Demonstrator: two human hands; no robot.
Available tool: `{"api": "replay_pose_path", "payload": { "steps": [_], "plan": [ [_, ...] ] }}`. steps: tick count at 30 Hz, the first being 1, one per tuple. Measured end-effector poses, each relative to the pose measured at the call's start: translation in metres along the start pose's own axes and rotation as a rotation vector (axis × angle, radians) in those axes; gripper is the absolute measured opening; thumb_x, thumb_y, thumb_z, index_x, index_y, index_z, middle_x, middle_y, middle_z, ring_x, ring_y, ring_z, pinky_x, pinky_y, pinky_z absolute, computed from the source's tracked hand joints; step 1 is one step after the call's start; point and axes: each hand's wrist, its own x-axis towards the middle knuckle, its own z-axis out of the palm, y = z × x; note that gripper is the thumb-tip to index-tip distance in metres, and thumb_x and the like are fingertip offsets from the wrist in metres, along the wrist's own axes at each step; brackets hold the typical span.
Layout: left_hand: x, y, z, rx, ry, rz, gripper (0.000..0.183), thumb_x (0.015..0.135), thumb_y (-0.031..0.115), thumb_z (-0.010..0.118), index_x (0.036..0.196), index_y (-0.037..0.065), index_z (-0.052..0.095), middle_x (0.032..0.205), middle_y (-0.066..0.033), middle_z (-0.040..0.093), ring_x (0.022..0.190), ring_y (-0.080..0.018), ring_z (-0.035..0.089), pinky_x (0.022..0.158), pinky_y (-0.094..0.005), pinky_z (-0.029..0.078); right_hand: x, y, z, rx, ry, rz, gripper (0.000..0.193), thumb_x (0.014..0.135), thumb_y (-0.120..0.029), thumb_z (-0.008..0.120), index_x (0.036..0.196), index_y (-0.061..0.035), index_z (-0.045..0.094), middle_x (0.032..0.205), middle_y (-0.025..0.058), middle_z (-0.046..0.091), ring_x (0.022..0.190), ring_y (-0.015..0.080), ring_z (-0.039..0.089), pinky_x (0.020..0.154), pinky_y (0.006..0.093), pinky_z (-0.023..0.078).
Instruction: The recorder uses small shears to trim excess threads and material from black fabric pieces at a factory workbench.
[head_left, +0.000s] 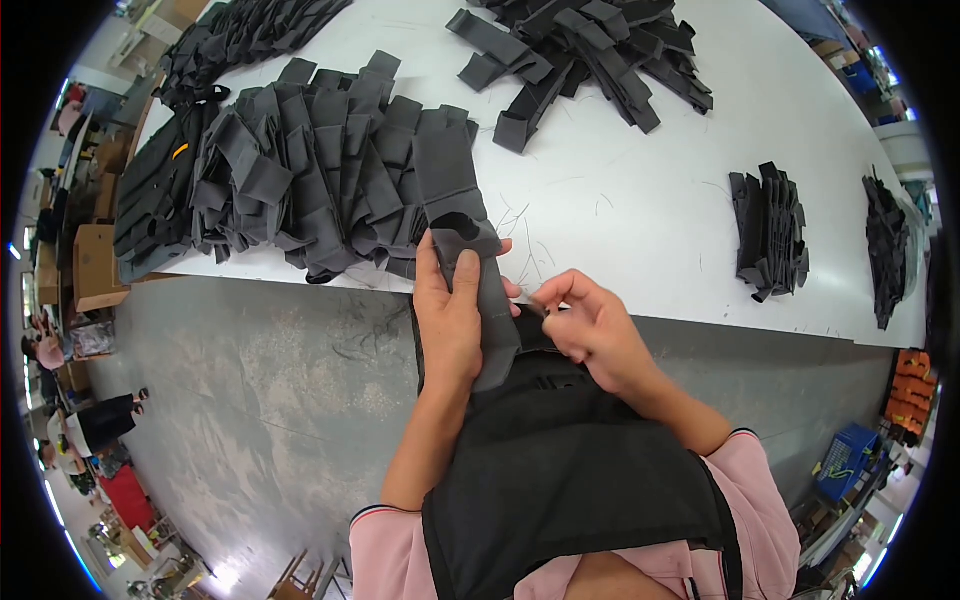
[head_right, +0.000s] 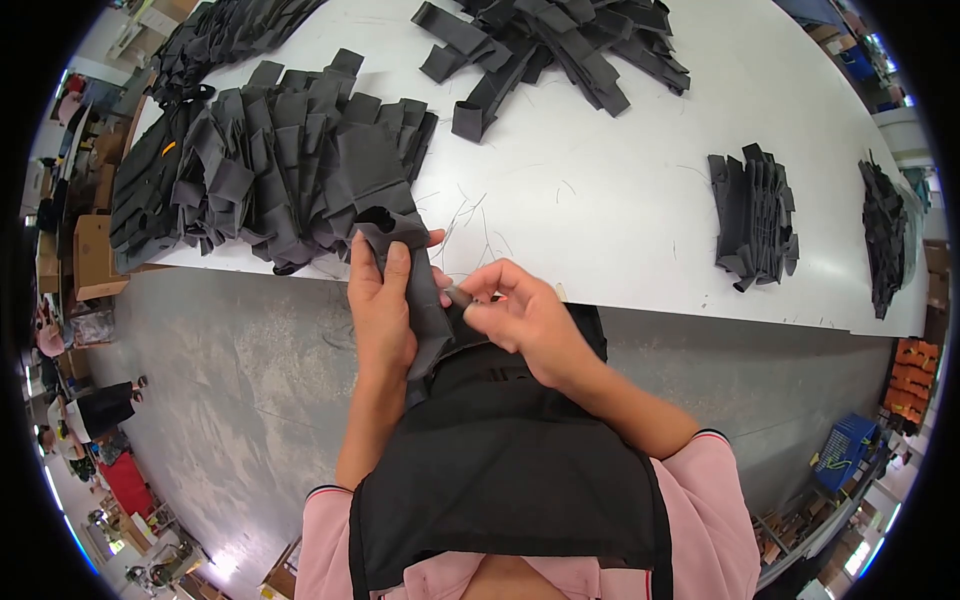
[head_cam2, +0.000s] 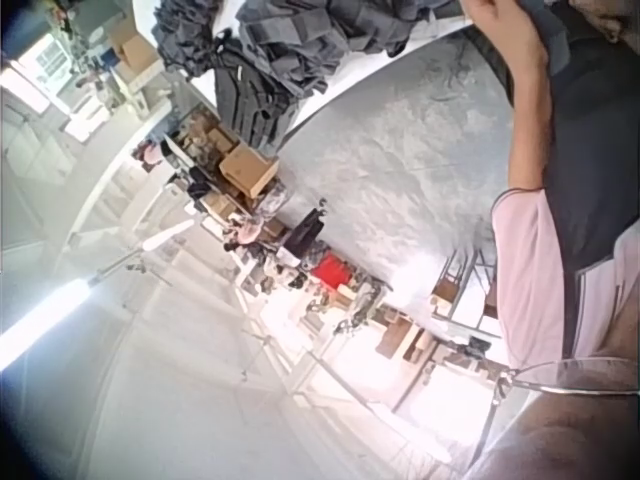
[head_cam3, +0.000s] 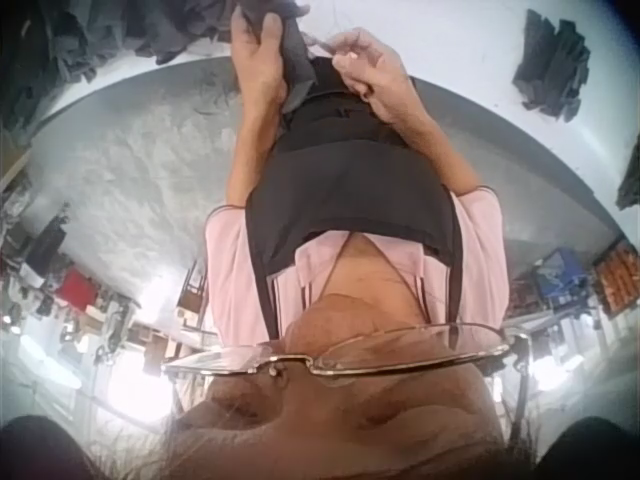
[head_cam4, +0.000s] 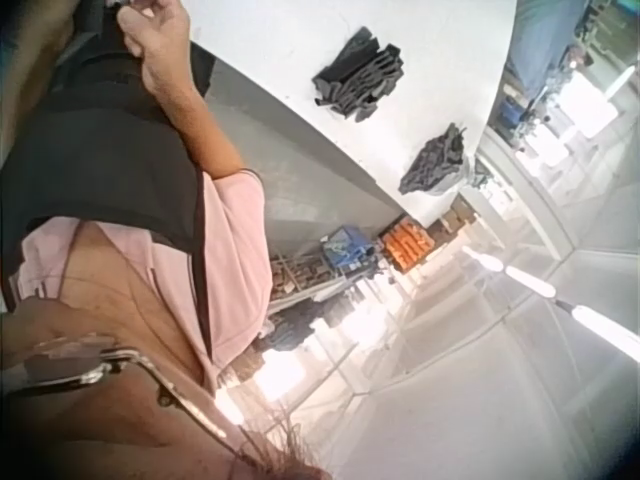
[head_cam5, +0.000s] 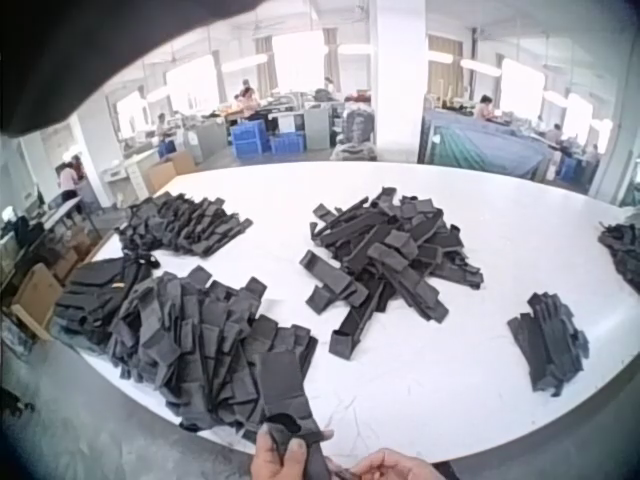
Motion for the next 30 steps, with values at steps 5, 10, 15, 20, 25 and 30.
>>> {"api": "replay_pose_path", "payload": {
  "steps": [5, 10, 15, 20, 25, 30],
  "plan": [
    [0.001, -0.006, -0.006, -0.020, -0.006, -0.026, 0.036, 0.096, 0.018, 0.047, 0.126, 0.004, 0.034, 0.104, -0.0172, 0.061, 0.065, -0.0163, 0.062, 0.050, -0.0264, 0.053, -0.009, -0.006, 0.002, -0.312, 0.119, -0.202, 0.022, 0.081, 0.000, 0.063, 0.102, -0.0001, 0.055, 0.084, 0.0011, 0.050, 0.061, 0.0062, 0.051, 0.054, 0.0219, 0.043],
    [0.000, -0.001, -0.003, -0.031, 0.010, -0.039, 0.035, 0.096, 0.019, 0.047, 0.125, 0.004, 0.034, 0.104, -0.0173, 0.061, 0.064, -0.0163, 0.062, 0.050, -0.0262, 0.053, -0.018, 0.002, 0.003, -1.199, 0.177, -0.661, 0.026, 0.070, -0.005, 0.071, 0.094, -0.0051, 0.061, 0.077, 0.0053, 0.052, 0.054, 0.0187, 0.053, 0.048, 0.0283, 0.042],
    [-0.003, 0.000, 0.000, -0.012, 0.012, -0.077, 0.032, 0.096, 0.018, 0.045, 0.124, 0.005, 0.035, 0.104, -0.0167, 0.062, 0.065, -0.0163, 0.062, 0.051, -0.0259, 0.052, -0.012, 0.004, 0.005, -1.310, 0.209, -0.818, 0.027, 0.067, -0.003, 0.072, 0.093, -0.0064, 0.063, 0.072, 0.0053, 0.052, 0.052, 0.0175, 0.049, 0.045, 0.0282, 0.039],
    [-0.003, -0.005, -0.003, -0.033, -0.004, -0.061, 0.032, 0.096, 0.018, 0.045, 0.123, 0.005, 0.035, 0.104, -0.0167, 0.062, 0.064, -0.0164, 0.062, 0.051, -0.0257, 0.052, -0.012, 0.002, 0.008, -1.512, 0.188, -0.870, 0.027, 0.066, -0.005, 0.073, 0.092, -0.0063, 0.064, 0.071, 0.0053, 0.053, 0.053, 0.0211, 0.052, 0.046, 0.0296, 0.041],
    [-0.002, -0.001, -0.002, -0.053, 0.007, -0.086, 0.032, 0.097, 0.019, 0.044, 0.123, 0.005, 0.035, 0.105, -0.0178, 0.061, 0.066, -0.0171, 0.062, 0.053, -0.0266, 0.053, -0.016, 0.001, 0.006, -1.401, 0.226, -0.910, 0.026, 0.066, -0.008, 0.071, 0.091, -0.0077, 0.062, 0.074, 0.0031, 0.050, 0.051, 0.0178, 0.050, 0.046, 0.0284, 0.038],
    [-0.002, 0.000, -0.005, -0.116, -0.028, -0.088, 0.033, 0.097, 0.023, 0.043, 0.123, 0.005, 0.035, 0.106, -0.0184, 0.060, 0.070, -0.0189, 0.062, 0.055, -0.0291, 0.054, -0.009, -0.001, 0.007, -1.469, 0.156, -0.838, 0.026, 0.065, -0.008, 0.072, 0.089, -0.0071, 0.062, 0.074, 0.0034, 0.049, 0.052, 0.0174, 0.052, 0.046, 0.0285, 0.039]
  ]
}}
